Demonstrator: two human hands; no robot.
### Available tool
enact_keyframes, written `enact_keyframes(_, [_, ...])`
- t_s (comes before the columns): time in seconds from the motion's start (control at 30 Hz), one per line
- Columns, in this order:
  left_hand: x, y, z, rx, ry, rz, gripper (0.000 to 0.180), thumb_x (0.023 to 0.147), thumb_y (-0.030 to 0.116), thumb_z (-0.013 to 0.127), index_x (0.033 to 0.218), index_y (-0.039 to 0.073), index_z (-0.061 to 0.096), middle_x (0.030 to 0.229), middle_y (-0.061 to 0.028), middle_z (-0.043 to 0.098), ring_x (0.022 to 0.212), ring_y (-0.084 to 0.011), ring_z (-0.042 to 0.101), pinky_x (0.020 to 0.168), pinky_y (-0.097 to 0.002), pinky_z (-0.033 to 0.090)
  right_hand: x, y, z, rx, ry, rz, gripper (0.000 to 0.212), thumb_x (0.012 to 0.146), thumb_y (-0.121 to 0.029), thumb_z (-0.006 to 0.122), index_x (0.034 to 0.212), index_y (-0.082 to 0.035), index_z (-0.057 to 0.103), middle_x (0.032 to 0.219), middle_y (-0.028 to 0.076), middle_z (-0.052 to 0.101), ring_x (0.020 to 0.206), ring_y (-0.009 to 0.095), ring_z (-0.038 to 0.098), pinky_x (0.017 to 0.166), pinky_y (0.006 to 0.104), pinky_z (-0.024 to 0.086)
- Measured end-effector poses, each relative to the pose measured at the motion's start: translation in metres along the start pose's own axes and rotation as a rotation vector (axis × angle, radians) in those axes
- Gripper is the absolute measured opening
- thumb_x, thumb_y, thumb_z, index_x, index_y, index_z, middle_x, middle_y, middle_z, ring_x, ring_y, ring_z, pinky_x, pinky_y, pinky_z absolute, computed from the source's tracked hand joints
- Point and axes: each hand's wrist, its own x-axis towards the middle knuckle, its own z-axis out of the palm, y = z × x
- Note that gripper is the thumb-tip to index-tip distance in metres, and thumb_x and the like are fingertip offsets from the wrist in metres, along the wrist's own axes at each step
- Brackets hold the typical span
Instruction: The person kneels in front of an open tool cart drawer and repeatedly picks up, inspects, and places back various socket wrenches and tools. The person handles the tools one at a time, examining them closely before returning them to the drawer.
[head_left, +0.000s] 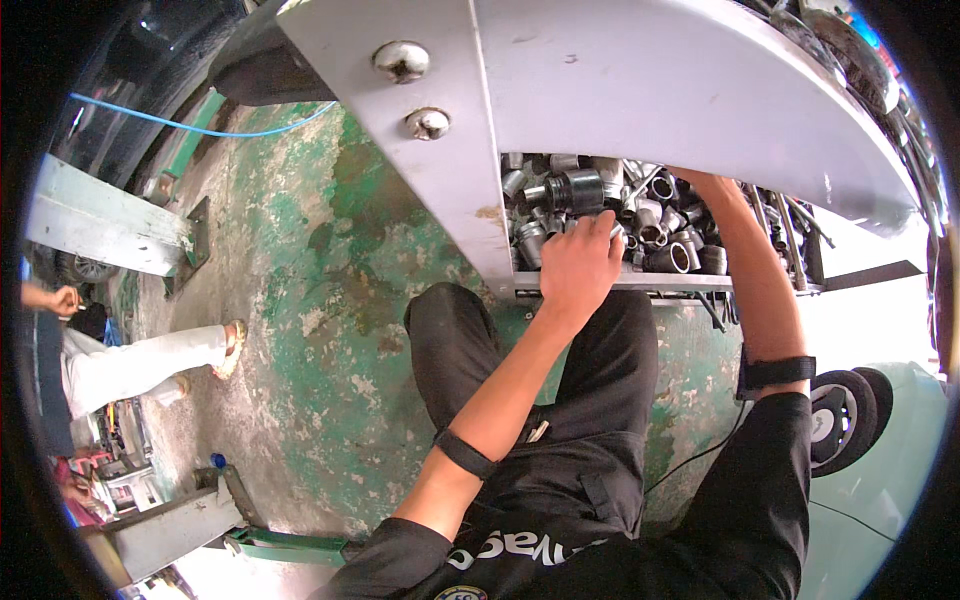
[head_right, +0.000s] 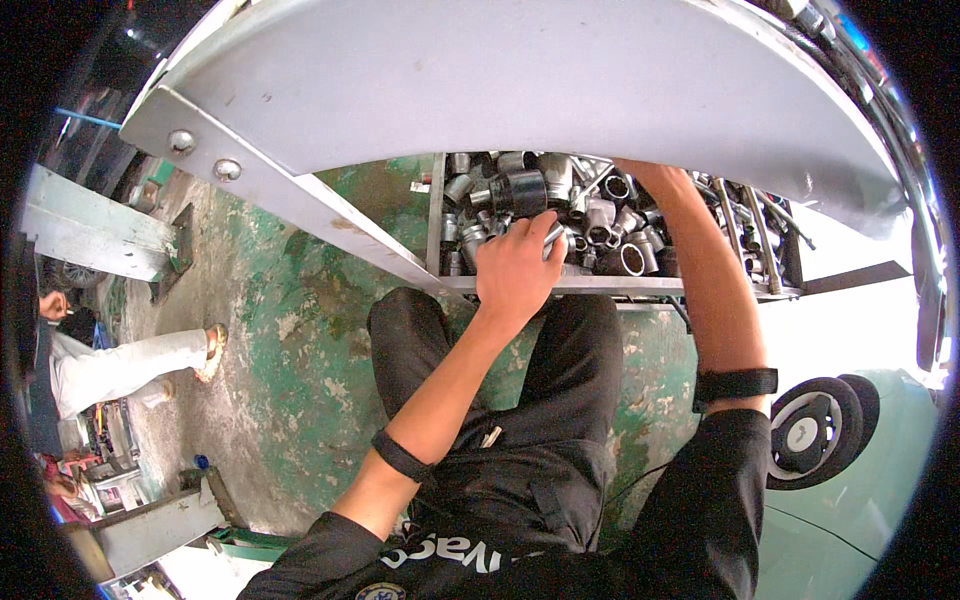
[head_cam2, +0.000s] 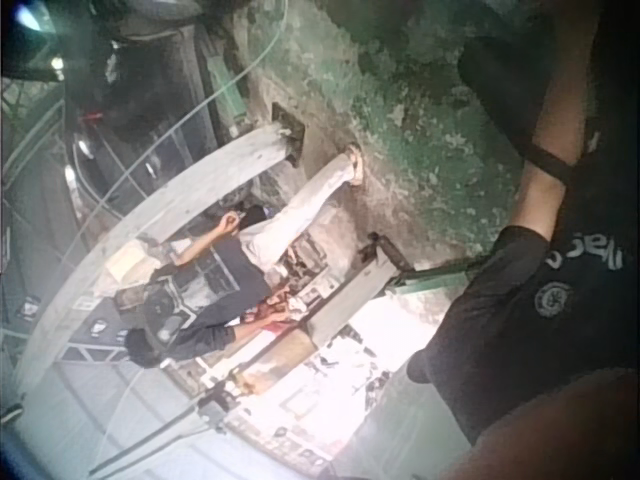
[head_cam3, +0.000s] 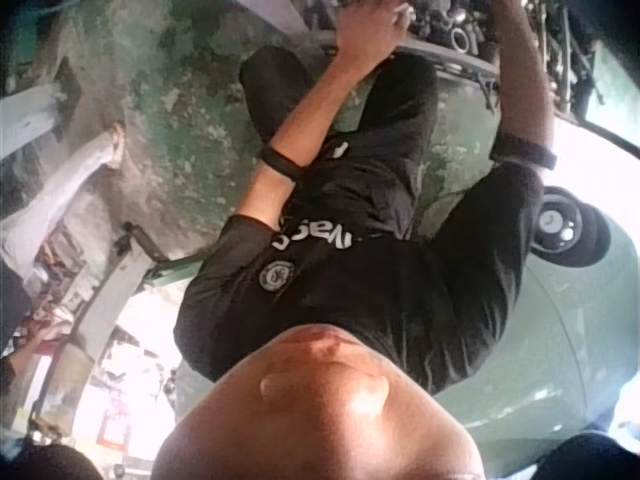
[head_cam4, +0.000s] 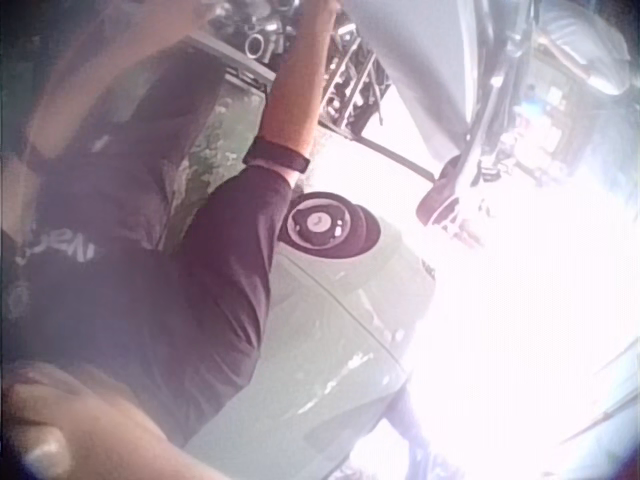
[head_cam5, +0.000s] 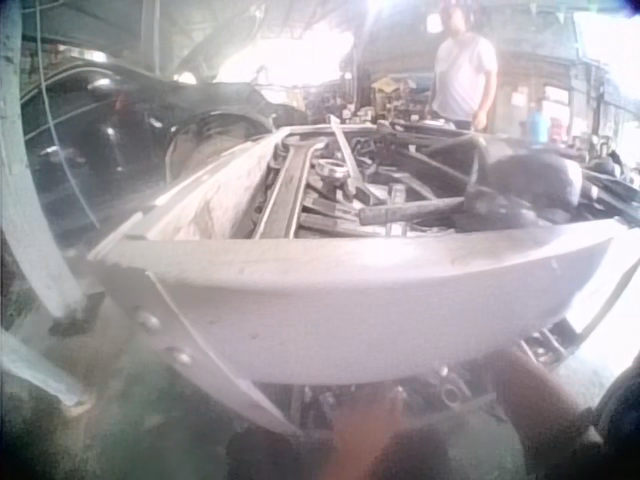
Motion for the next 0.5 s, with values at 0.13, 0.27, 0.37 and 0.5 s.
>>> enact_keyframes(0.13, [0.001, -0.001, 0.002, -0.007, 0.03, 0.017, 0.027, 0.084, 0.024, 0.068, 0.107, 0.012, 0.065, 0.079, -0.0076, 0.066, 0.063, -0.0277, 0.067, 0.055, -0.0398, 0.053, 0.004, -0.023, 0.025, 0.007, -0.034, -0.048, 0.012, 0.078, -0.015, 0.063, 0.079, -0.003, 0.065, 0.073, 0.015, 0.064, 0.066, 0.035, 0.06, 0.065, 0.0467, 0.049])
enact_keyframes(0.27, [0.002, 0.0, 0.002, -0.011, 0.081, 0.032, 0.026, 0.083, 0.023, 0.069, 0.105, 0.011, 0.064, 0.078, -0.0075, 0.066, 0.06, -0.0274, 0.066, 0.053, -0.0388, 0.053, 0.006, -0.039, 0.041, 0.016, -0.077, -0.081, 0.011, 0.077, -0.014, 0.063, 0.079, -0.003, 0.065, 0.072, 0.014, 0.064, 0.066, 0.035, 0.059, 0.065, 0.0466, 0.049])
enact_keyframes(0.37, [0.001, 0.001, 0.001, -0.007, 0.068, 0.032, 0.026, 0.082, 0.02, 0.069, 0.104, 0.009, 0.061, 0.077, -0.008, 0.063, 0.064, -0.0261, 0.065, 0.056, -0.0384, 0.053, 0.003, -0.039, 0.04, 0.033, -0.09, -0.112, 0.011, 0.077, -0.014, 0.063, 0.078, -0.003, 0.065, 0.072, 0.014, 0.064, 0.065, 0.034, 0.059, 0.064, 0.0465, 0.049])
enact_keyframes(0.5, [-0.001, 0.003, 0.002, -0.027, 0.13, 0.06, 0.027, 0.081, 0.019, 0.07, 0.104, 0.007, 0.06, 0.074, -0.0075, 0.059, 0.063, -0.0245, 0.064, 0.057, -0.0372, 0.052, -0.01, -0.035, 0.036, 0.097, -0.078, -0.171, 0.011, 0.077, -0.014, 0.063, 0.077, -0.003, 0.064, 0.071, 0.013, 0.063, 0.065, 0.034, 0.059, 0.064, 0.0464, 0.049])
